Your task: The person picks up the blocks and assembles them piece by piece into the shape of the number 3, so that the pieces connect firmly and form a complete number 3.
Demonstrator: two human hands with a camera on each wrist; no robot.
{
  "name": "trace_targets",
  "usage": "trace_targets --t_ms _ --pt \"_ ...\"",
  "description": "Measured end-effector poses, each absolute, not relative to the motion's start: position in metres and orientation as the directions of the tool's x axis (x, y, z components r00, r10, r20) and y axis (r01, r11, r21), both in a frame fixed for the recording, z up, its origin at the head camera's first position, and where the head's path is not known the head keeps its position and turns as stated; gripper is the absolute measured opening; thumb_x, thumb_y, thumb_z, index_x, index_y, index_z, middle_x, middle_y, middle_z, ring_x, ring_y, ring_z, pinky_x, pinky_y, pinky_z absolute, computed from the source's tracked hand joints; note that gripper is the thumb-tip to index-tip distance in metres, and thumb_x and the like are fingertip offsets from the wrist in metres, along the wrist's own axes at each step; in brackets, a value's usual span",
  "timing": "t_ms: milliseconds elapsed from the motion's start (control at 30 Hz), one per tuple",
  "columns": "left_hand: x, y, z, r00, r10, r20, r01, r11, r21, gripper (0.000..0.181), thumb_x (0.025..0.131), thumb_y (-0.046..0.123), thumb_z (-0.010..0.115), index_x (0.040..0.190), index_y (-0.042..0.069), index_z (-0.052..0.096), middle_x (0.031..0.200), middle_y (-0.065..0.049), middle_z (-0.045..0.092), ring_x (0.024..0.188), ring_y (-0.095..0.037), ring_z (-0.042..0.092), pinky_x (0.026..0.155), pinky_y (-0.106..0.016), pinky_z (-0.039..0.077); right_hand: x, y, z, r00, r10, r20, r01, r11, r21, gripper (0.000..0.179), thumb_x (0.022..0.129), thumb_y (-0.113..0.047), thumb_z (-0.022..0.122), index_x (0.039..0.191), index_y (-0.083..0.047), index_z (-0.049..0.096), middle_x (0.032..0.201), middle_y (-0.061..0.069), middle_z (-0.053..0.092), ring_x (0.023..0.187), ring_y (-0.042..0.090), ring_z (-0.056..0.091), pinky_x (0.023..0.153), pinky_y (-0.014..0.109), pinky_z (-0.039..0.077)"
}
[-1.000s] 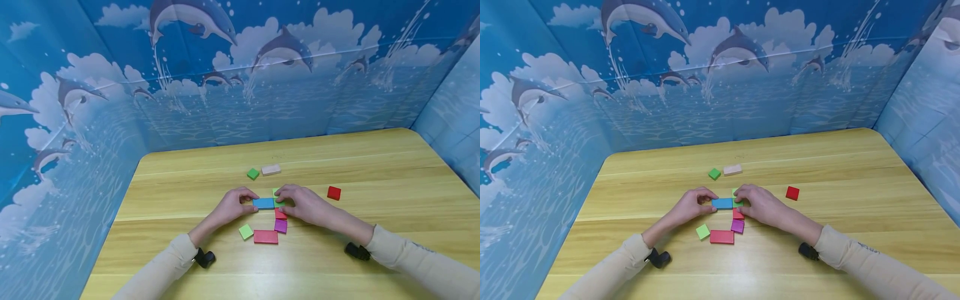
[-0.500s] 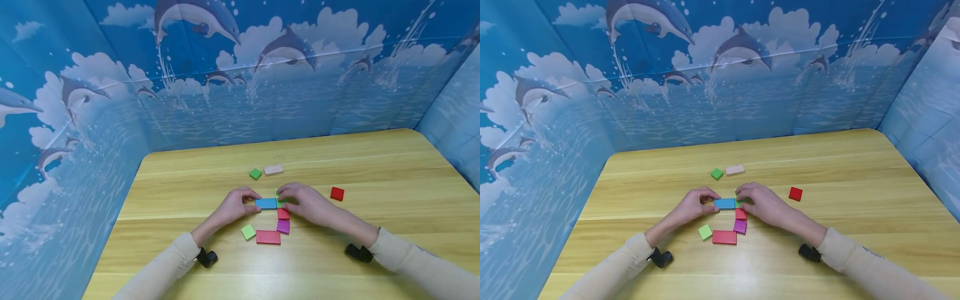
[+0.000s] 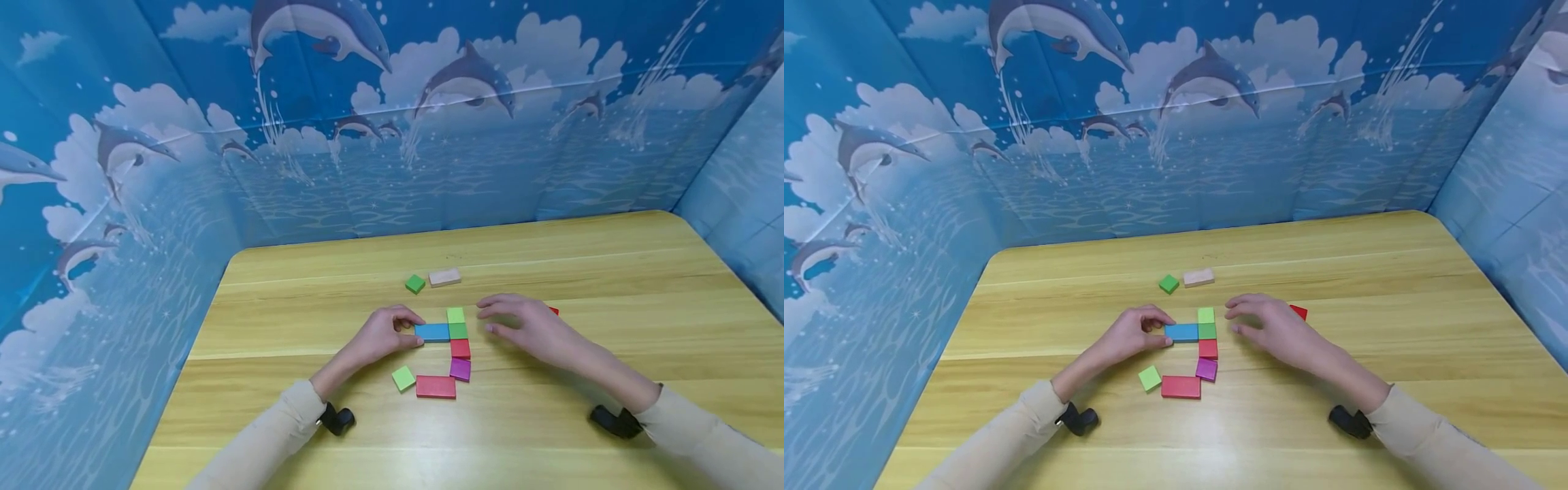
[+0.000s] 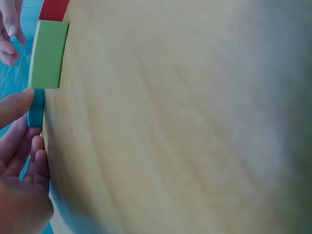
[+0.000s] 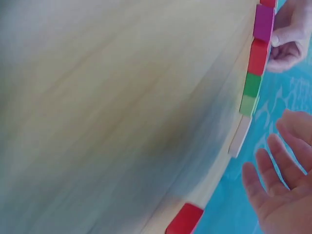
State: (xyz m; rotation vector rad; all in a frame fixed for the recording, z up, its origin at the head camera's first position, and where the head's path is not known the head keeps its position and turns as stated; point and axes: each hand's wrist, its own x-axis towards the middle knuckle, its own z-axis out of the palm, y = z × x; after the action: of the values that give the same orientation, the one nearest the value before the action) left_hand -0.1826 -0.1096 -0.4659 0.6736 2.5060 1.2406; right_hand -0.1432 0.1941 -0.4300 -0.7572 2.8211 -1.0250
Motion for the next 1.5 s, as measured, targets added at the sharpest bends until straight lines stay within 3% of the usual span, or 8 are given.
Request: trace_targets --t_ms 433,733,1000,1333,1500 --pt "-0.183 -0.111 -0.462 -0.856 0.516 -0.037 0.273 0.511 0.815 0.027 0.081 0.016 0.082 0.107 0.014 0.075 0.098 0.002 0.065 0.09 -0.015 0.054 0.076 -0.027 0.045 -0.142 0.236 -0.424 -0.907 -0.413 0.079 -0.371 0.698 -0.612 0.032 0.094 -0.022 0.069 0.125 -0.014 0.067 0.13 0.002 0.061 0.122 0.029 0.055 0.094 0.051 0.047" --pt "-0.184 -0.113 -0.461 -0.848 0.528 -0.039 0.285 0.516 0.808 0.026 0.082 0.017 0.081 0.107 0.014 0.075 0.099 0.005 0.065 0.09 -0.014 0.054 0.077 -0.026 0.046 -0.145 0.261 -0.42 -0.916 -0.4 0.038 -0.344 0.73 -0.59 0.036 0.095 -0.03 0.067 0.128 -0.016 0.065 0.124 0.0 0.063 0.094 0.015 0.06 0.079 0.037 0.051" --pt "-0.184 -0.114 -0.459 -0.851 0.524 -0.043 0.274 0.512 0.814 0.025 0.083 0.017 0.081 0.107 0.015 0.075 0.101 0.008 0.065 0.093 -0.013 0.054 0.08 -0.027 0.046 -0.149 0.278 -0.42 -0.896 -0.442 0.03 -0.362 0.692 -0.624 0.035 0.094 -0.024 0.069 0.128 -0.015 0.065 0.129 0.005 0.061 0.118 0.032 0.055 0.09 0.05 0.048" --pt "-0.186 -0.115 -0.459 -0.848 0.529 -0.04 0.276 0.504 0.819 0.024 0.082 0.017 0.081 0.106 0.016 0.075 0.1 0.009 0.064 0.092 -0.013 0.054 0.079 -0.027 0.046 -0.154 0.291 -0.425 -0.897 -0.435 -0.082 -0.289 0.715 -0.636 0.049 0.087 -0.029 0.077 0.131 -0.013 0.063 0.133 0.011 0.057 0.119 0.034 0.053 0.085 0.044 0.05" --pt "-0.186 -0.115 -0.458 -0.846 0.532 -0.048 0.266 0.497 0.826 0.024 0.082 0.017 0.081 0.106 0.017 0.075 0.1 0.009 0.064 0.092 -0.013 0.054 0.079 -0.027 0.046 -0.155 0.294 -0.427 -0.893 -0.436 -0.113 -0.272 0.722 -0.636 0.048 0.085 -0.021 0.078 0.13 -0.013 0.063 0.131 0.012 0.058 0.111 0.03 0.056 0.079 0.038 0.051"
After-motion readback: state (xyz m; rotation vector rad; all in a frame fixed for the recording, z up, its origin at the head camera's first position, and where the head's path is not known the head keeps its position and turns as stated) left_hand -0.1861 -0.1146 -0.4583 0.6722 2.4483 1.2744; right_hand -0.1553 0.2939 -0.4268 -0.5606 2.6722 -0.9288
